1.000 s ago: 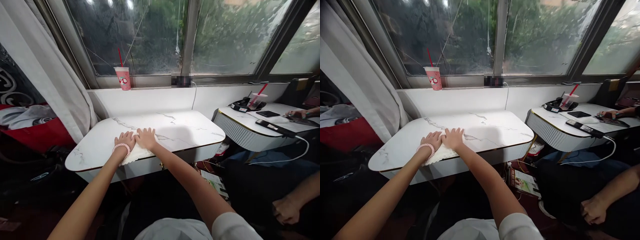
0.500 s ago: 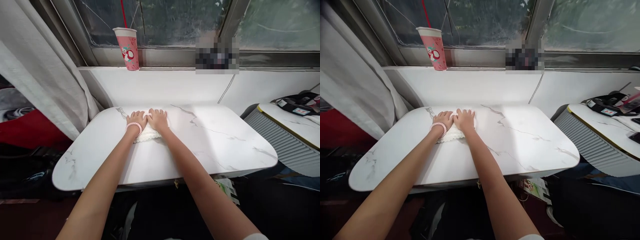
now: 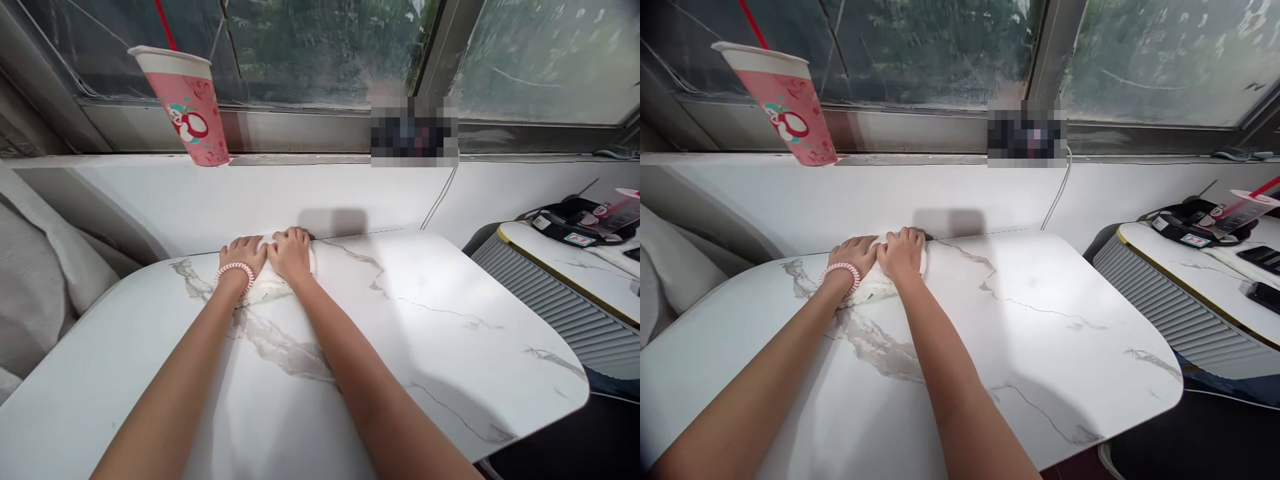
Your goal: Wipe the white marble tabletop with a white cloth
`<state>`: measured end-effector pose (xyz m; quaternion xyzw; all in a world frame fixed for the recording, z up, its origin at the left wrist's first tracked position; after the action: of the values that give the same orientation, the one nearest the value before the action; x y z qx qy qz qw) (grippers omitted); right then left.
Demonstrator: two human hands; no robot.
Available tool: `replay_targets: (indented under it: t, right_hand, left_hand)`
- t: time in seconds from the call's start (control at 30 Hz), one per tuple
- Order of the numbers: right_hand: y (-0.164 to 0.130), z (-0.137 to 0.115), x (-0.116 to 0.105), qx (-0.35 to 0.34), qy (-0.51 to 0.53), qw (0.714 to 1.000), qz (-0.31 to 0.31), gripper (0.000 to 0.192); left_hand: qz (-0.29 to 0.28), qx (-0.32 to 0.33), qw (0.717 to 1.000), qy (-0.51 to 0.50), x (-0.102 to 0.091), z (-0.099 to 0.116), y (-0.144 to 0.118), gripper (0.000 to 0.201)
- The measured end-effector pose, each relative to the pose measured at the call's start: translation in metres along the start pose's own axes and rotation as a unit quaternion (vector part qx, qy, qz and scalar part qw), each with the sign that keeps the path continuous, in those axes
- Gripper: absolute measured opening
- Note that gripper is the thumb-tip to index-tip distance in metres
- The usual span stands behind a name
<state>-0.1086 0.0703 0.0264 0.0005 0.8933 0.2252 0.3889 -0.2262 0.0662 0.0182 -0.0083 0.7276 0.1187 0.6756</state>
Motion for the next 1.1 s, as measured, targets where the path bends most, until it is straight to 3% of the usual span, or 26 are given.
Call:
replay_targets:
  t: [0.17,0.37,0.6,1.1]
  right_hand:
    - [0.000,0.003,0.004,0.004,0.005,1.000,-0.015,0.034]
    - [-0.022,0.008,-0.005,0.012,-0.007,0.999,-0.047,0.049]
    - [-0.077,0.009,-0.042,0.018,-0.020,0.998,-0.057,0.048]
    - [-0.210,0.001,-0.110,0.011,-0.028,0.996,-0.081,0.047]
  left_hand:
    - [0.006,0.001,1.000,0.012,0.001,0.001,-0.003,0.054]
    - [0.002,-0.014,1.000,0.020,-0.005,0.013,-0.033,0.057]
    - [-0.033,-0.012,0.999,0.020,-0.017,0.039,-0.090,0.060]
    - [-0.026,-0.011,0.999,0.016,-0.043,0.079,-0.240,0.061]
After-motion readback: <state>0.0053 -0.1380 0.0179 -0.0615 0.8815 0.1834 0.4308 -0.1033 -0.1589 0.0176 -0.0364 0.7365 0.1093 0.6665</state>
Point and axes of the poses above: each hand's wrist, its own y-axis towards the middle knuckle, its own x-axis out of the palm, z = x × y, the point moved 7 cm from there along y, towards the middle knuckle, and after that the axes turned 14 degrees about y, right-handed, at the moved point
